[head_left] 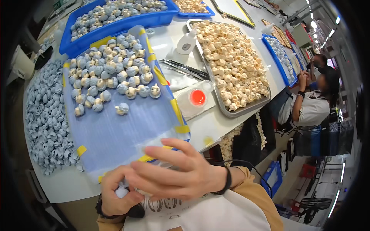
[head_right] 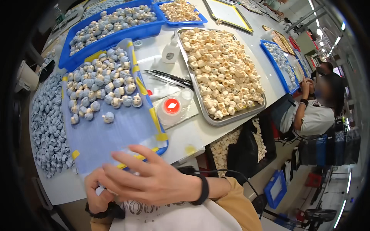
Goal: The person repeatedly picks up small blue and white components from trays on a table, fits them together by hand, and places the assembled units onto a blue mat. The process is continuous and repetitive, with the person handling items one at a time.
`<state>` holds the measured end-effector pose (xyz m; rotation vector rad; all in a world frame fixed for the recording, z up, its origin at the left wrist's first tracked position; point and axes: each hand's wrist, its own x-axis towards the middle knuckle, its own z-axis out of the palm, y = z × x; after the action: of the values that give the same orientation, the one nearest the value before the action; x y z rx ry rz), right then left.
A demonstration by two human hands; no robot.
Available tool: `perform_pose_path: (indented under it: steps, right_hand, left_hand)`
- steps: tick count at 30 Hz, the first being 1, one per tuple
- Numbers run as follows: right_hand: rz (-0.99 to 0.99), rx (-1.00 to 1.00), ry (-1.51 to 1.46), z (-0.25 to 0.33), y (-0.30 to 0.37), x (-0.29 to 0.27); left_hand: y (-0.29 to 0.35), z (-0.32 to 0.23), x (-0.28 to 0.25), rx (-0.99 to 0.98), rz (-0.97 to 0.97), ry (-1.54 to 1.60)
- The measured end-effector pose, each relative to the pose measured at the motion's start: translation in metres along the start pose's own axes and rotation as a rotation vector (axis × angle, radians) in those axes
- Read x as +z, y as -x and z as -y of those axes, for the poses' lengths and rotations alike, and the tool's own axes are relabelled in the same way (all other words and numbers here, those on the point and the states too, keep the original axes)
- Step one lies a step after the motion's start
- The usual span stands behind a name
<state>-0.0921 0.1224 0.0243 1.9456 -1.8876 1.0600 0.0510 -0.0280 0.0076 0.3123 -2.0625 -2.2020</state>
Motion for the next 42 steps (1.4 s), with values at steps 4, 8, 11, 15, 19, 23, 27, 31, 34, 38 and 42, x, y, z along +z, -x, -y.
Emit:
perform_pose_path:
  steps: [4,8,11,15,19,23,27,31,34,38,42]
  right_hand:
    - [-0.027,0.617,0.269,-0.046,0.055,-0.072]
    - [0.209,0.875,0.725,-0.111,0.121,-0.126]
    - [0.116,0.999,0.570,-0.124,0.120,-0.113]
    - [0.085,0.976,0.311,-0.129,0.114,-0.110]
    - [0.158,0.897,0.495,-0.130,0.113,-0.111]
    - [0.154,0.931,0.420,-0.134,0.115,-0.112]
    - [0.122,0.891,0.368,-0.133,0.116,-0.110]
    - [0.119,0.986,0.343,-0.134,0.117,-0.110]
    - [-0.061,0.968,0.490,-0.132,0.119,-0.109]
    - [-0.331,0.733,0.316,-0.064,0.060,-0.083]
    - [-0.026,0.014,-0.473,-0.011,0.012,-0.020]
  left_hand:
    - [-0.006,-0.004,-0.003,-0.076,-0.412,-0.766]
    - [-0.015,-0.006,-0.004,-0.040,-0.550,-0.724]
    - [0.000,-0.005,0.002,0.140,-0.425,-0.264]
    - [0.007,-0.005,0.003,-0.100,-0.229,0.412]
    - [0.000,-0.007,0.000,-0.299,0.128,0.512]
    - [0.003,0.013,-0.009,-0.173,0.314,0.207]
    - [0.004,0.009,-0.002,-0.050,0.073,0.251]
    - [0.003,0.006,-0.003,-0.200,0.147,0.422]
    - [0.005,0.006,0.005,-0.192,0.079,0.396]
    - [0.001,0.003,-0.001,-0.204,0.157,0.233]
    - [-0.007,0.011,0.007,0.029,0.224,0.136]
